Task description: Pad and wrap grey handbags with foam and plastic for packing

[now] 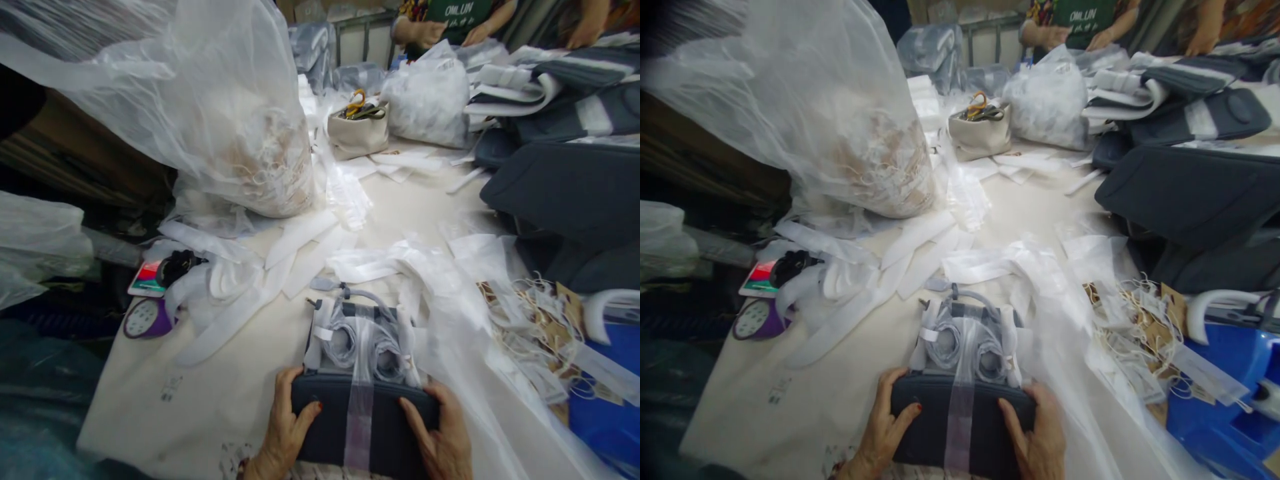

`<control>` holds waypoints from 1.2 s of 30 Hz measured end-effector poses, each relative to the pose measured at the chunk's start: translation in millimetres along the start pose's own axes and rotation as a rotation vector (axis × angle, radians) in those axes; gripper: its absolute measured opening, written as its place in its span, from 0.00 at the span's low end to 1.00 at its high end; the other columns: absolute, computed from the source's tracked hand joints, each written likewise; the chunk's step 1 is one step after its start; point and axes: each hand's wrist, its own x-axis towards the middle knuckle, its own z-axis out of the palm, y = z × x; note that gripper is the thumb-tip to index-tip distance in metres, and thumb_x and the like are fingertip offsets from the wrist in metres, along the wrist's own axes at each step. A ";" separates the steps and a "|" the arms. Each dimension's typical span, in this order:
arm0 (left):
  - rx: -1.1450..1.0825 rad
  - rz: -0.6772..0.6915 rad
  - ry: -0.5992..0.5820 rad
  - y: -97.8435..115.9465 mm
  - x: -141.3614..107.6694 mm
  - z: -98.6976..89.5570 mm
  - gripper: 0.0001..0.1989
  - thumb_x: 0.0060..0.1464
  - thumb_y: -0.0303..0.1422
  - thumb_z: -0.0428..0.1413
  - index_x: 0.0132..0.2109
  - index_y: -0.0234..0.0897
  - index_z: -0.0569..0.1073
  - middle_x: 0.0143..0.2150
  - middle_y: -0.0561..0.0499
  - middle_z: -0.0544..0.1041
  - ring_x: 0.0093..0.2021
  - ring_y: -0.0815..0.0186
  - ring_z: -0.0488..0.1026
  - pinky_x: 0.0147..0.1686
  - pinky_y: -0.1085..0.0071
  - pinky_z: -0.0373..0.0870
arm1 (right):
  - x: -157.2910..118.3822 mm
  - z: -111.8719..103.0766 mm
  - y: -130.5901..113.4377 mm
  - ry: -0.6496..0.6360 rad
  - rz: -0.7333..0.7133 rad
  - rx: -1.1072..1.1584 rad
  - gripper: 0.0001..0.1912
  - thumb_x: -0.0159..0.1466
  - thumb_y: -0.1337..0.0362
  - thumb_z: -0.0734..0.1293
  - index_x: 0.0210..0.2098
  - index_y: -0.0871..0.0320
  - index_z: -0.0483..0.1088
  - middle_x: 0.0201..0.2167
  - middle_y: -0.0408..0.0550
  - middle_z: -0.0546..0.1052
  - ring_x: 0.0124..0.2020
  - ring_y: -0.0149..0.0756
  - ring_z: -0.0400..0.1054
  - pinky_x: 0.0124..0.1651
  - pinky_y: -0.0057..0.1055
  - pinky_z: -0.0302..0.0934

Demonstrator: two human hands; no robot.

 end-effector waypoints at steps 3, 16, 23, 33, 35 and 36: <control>0.035 0.046 -0.040 0.5 4.3 -0.1 0.20 0.49 0.39 0.53 0.48 0.35 0.65 0.44 0.41 0.72 0.45 0.54 0.71 0.46 0.58 0.69 | -7.3 9.4 8.6 -0.027 0.117 0.017 0.23 0.60 0.42 0.59 0.38 0.56 0.62 0.30 0.47 0.70 0.29 0.41 0.68 0.34 0.37 0.64; -0.168 -0.136 -0.131 2.4 38.8 10.1 0.34 0.39 0.44 0.59 0.53 0.32 0.64 0.54 0.38 0.69 0.56 0.49 0.65 0.56 0.56 0.57 | -2.4 28.5 16.2 -0.012 0.218 0.094 0.33 0.56 0.33 0.52 0.38 0.56 0.63 0.31 0.50 0.72 0.33 0.46 0.69 0.39 0.40 0.62; -0.414 -0.136 -0.193 15.0 31.1 5.0 0.28 0.29 0.41 0.66 0.39 0.33 0.69 0.38 0.42 0.77 0.42 0.50 0.74 0.41 0.57 0.70 | 1.6 21.5 0.5 0.106 0.039 0.082 0.35 0.59 0.35 0.48 0.36 0.60 0.66 0.34 0.57 0.72 0.40 0.49 0.67 0.46 0.42 0.60; -0.549 -0.157 -0.249 15.3 -12.9 -14.9 0.27 0.27 0.39 0.67 0.37 0.35 0.70 0.31 0.44 0.79 0.33 0.52 0.77 0.36 0.55 0.74 | 1.1 18.5 -21.1 0.068 -0.093 0.014 0.11 0.62 0.56 0.62 0.32 0.58 0.66 0.30 0.52 0.75 0.35 0.44 0.71 0.40 0.35 0.63; -0.476 -0.155 -0.152 9.9 -16.5 -26.3 0.27 0.27 0.40 0.67 0.37 0.35 0.70 0.34 0.42 0.79 0.37 0.48 0.76 0.38 0.54 0.73 | 0.0 9.3 -30.8 0.039 -0.161 0.019 0.09 0.62 0.58 0.62 0.33 0.57 0.67 0.29 0.49 0.75 0.33 0.40 0.72 0.37 0.31 0.63; -0.435 -0.153 -0.087 9.4 -16.7 -32.5 0.28 0.26 0.41 0.66 0.38 0.35 0.70 0.37 0.40 0.78 0.42 0.46 0.75 0.41 0.53 0.72 | 1.0 1.7 -32.9 0.032 -0.199 0.025 0.08 0.62 0.60 0.62 0.35 0.57 0.68 0.30 0.48 0.76 0.33 0.38 0.72 0.37 0.29 0.63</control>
